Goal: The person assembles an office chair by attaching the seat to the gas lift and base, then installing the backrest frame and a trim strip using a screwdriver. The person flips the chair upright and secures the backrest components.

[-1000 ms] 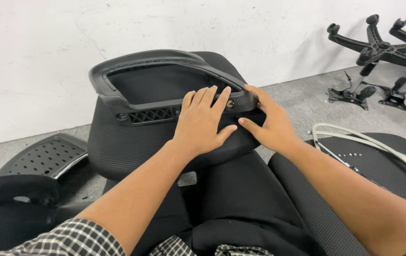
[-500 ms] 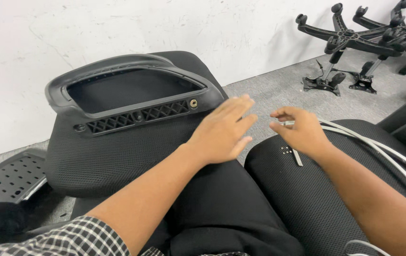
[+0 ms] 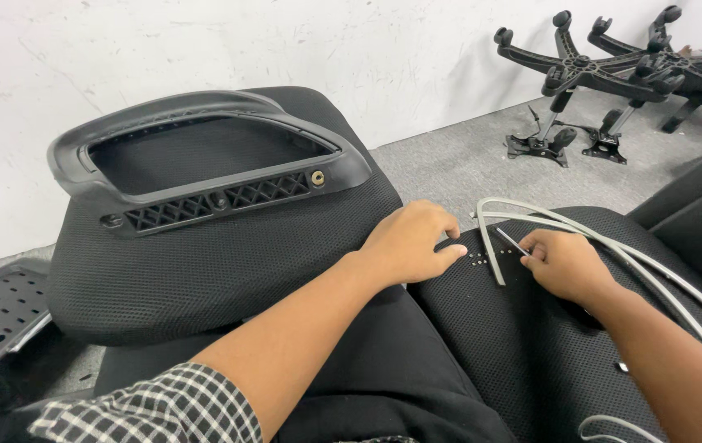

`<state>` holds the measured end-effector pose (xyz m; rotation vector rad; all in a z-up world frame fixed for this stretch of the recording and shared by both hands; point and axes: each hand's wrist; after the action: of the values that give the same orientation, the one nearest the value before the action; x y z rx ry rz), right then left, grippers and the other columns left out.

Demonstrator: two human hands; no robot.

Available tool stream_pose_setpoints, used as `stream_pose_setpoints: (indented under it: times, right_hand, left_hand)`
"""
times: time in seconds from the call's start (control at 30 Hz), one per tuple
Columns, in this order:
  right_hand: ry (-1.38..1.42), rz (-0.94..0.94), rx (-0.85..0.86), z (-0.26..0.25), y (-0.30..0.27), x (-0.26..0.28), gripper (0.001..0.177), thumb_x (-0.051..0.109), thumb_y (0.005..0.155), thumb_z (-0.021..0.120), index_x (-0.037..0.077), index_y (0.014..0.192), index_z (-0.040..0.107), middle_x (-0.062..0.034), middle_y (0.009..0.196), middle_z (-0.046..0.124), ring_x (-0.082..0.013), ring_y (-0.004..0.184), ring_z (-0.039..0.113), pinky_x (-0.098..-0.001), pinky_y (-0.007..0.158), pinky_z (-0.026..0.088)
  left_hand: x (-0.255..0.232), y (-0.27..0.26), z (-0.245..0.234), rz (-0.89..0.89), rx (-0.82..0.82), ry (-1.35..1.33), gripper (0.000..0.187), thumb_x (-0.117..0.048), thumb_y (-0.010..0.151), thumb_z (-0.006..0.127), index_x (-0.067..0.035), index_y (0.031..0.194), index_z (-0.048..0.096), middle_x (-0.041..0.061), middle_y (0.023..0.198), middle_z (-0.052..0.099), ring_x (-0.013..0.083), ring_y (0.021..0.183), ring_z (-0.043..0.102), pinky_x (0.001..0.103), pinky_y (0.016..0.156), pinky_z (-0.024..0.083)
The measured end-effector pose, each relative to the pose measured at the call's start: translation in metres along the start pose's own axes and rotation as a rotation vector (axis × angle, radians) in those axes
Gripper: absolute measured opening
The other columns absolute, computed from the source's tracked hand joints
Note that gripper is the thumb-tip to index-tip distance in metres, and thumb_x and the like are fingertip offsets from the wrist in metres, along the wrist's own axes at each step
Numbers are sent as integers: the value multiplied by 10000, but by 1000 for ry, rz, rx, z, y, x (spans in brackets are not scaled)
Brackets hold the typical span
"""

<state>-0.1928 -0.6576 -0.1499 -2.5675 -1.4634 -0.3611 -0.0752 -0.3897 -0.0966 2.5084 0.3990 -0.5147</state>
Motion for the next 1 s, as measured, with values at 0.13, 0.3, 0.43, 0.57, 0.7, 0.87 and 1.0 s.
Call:
stream_pose_setpoints:
  times: [0.13,0.3,0.43,0.57,0.7,0.87,1.0]
  right_hand:
    - [2,-128,-88,4,6,4,243,169,921,638,121,1129,752,-193,977,759,-378,954,718,-451,868,536]
    - [112,-209,-169,5,7,18,252,189,963,605,71,1151,723,-234,937,736,-409,913,699,-473,822,529]
    - [119,-176,-57,0,-1,43,219,253,889,699,73,988,774,-177,812,750,-323,793,734,-415,771,554]
    - [84,-118,82,-4,-5,62,215,269,828,759,84,936,782,-160,738,761,-296,735,756,-397,736,569]
    - [7,-73,16,-1,-5,59,340,286,738,851,69,974,737,-133,831,759,-279,815,746,-397,765,571]
    - [18,-46,-22,6,-1,35,407,329,736,864,64,1013,730,-146,888,759,-299,874,739,-397,816,567]
    - [23,-1,-48,10,2,22,352,332,743,869,54,928,759,-161,850,764,-298,825,738,-389,805,564]
  left_hand:
    - [7,-9,-2,181,28,218,202,-303,841,720,-111,891,753,61,962,718,263,1116,614,491,1055,392]
    - [12,-11,-3,161,-34,446,253,-339,802,745,-99,882,753,85,975,696,289,1144,574,553,1031,348]
    - [24,-13,-18,150,84,439,308,-364,791,758,-95,940,749,98,1017,686,285,1155,572,528,1068,358]
    - [25,-17,-26,189,140,412,355,-403,760,776,-95,937,756,81,1015,698,279,1181,561,568,1127,309]
    - [22,-17,-27,136,221,440,364,-420,799,767,-97,966,769,67,1017,707,261,1217,549,577,1175,270]
    - [20,-18,-27,134,208,427,356,-410,792,770,-99,966,774,81,1045,708,276,1251,532,587,1175,255]
    - [22,-19,-26,138,194,413,346,-401,788,773,-100,960,775,89,1064,709,281,1270,525,589,1175,256]
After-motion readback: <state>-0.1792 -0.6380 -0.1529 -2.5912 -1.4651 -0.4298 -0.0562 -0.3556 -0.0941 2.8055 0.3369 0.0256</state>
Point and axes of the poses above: each hand's wrist, its own y-axis towards the middle knuckle, its own z-axis out of the palm, x = y × z
